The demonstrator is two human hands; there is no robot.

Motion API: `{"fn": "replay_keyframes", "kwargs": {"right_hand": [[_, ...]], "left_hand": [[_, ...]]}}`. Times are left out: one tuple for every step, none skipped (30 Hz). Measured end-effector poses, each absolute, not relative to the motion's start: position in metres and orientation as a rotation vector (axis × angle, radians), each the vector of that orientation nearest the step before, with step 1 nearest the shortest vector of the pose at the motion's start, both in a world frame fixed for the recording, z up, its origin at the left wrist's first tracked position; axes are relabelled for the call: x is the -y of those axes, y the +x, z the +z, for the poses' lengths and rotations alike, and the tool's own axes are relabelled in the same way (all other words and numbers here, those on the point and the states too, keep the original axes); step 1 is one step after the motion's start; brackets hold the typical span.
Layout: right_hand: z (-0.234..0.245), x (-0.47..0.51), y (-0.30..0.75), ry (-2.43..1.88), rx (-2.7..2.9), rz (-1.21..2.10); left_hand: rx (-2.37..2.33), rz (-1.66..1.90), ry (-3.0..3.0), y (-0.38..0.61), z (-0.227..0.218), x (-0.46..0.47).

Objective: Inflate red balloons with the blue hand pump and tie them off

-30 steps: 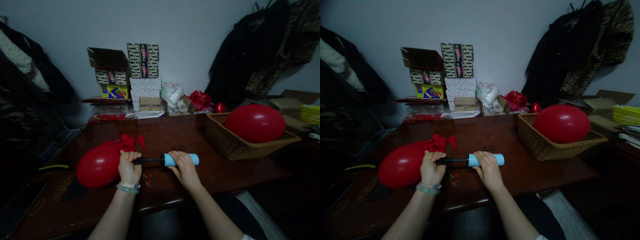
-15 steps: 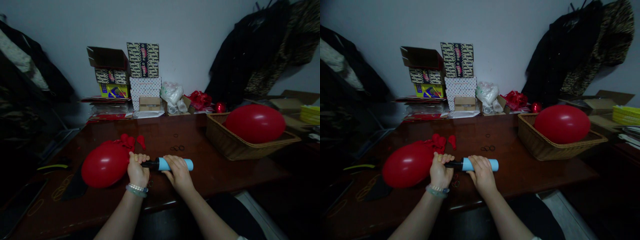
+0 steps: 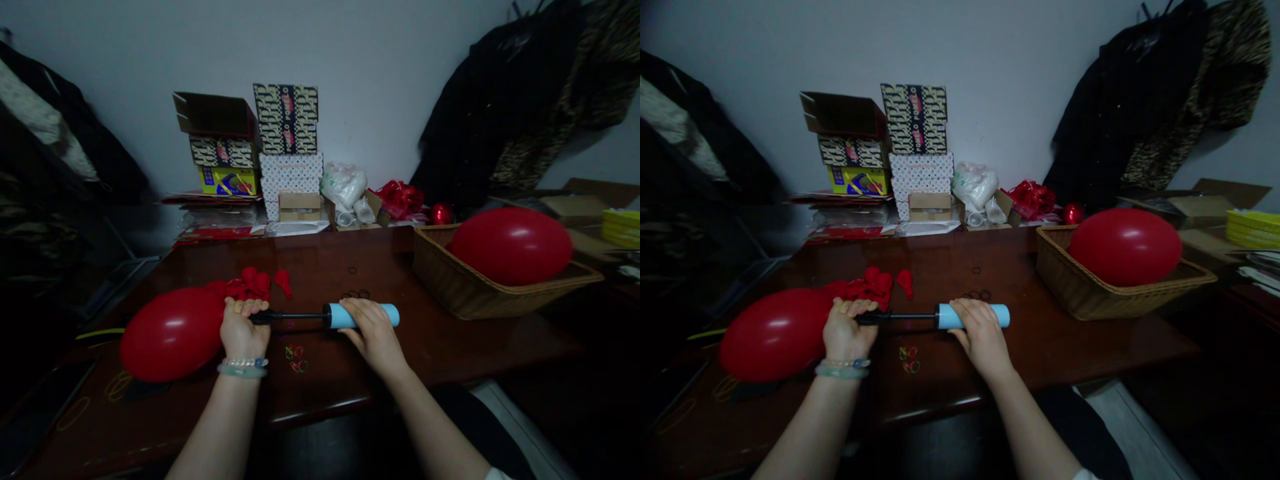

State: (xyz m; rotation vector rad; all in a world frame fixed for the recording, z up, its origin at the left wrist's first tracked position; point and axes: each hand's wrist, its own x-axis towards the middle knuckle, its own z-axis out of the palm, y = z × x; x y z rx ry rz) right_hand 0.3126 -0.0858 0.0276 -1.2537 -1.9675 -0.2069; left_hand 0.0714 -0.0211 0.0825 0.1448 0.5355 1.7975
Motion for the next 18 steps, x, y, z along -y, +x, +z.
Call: {"fn": "replay_keyframes", "kwargs": {"right_hand": [[0.028, 0.086, 0.315, -1.255, 1.969, -0.215], [0.028, 0.085, 0.318, -1.256, 1.973, -0.223], [0.028, 0.085, 0.32, -1.258, 1.975, -0.23], [0.028, 0.085, 0.321, -1.263, 1.974, -0.235], [0.028, 0.085, 0.322, -1.268, 1.972, -0.239], [0.027, 0.085, 0.323, -1.272, 1.967, -0.243], [0.026, 0.085, 0.323, -1.275, 1.959, -0.248], [0.026, 0.085, 0.322, -1.276, 1.952, -0.253], [0.026, 0.086, 0.321, -1.275, 1.945, -0.257], [0.025, 0.086, 0.32, -1.271, 1.944, -0.259], [0.025, 0.087, 0.318, -1.267, 1.943, -0.258], [0.025, 0.088, 0.315, -1.264, 1.944, -0.254], [0.025, 0.089, 0.312, -1.26, 1.944, -0.247], [0.024, 0.09, 0.309, -1.256, 1.945, -0.237], [0.024, 0.091, 0.306, -1.252, 1.946, -0.225], [0.022, 0.091, 0.303, -1.248, 1.946, -0.214], [0.021, 0.092, 0.3, -1.242, 1.946, -0.204], [0.02, 0.092, 0.298, -1.239, 1.945, -0.196]], "left_hand": [[-0.533, 1.797, 0.145, 0.068, 0.083, 0.02], [-0.53, 1.797, 0.145, 0.066, 0.083, 0.02], [-0.526, 1.8, 0.147, 0.065, 0.083, 0.019], [-0.521, 1.803, 0.152, 0.064, 0.083, 0.019], [-0.515, 1.806, 0.158, 0.064, 0.082, 0.02], [-0.509, 1.808, 0.164, 0.065, 0.082, 0.02], [-0.504, 1.807, 0.168, 0.066, 0.081, 0.021], [-0.499, 1.804, 0.169, 0.068, 0.079, 0.021], [-0.496, 1.799, 0.167, 0.071, 0.078, 0.022], [-0.493, 1.794, 0.164, 0.073, 0.076, 0.023], [-0.492, 1.788, 0.164, 0.076, 0.074, 0.024], [-0.492, 1.78, 0.167, 0.08, 0.072, 0.025], [-0.491, 1.771, 0.173, 0.083, 0.07, 0.027], [-0.49, 1.761, 0.18, 0.087, 0.069, 0.028], [-0.489, 1.747, 0.187, 0.091, 0.067, 0.029], [-0.489, 1.733, 0.192, 0.095, 0.066, 0.031], [-0.489, 1.718, 0.195, 0.099, 0.064, 0.033], [-0.491, 1.703, 0.197, 0.103, 0.063, 0.034]]}}
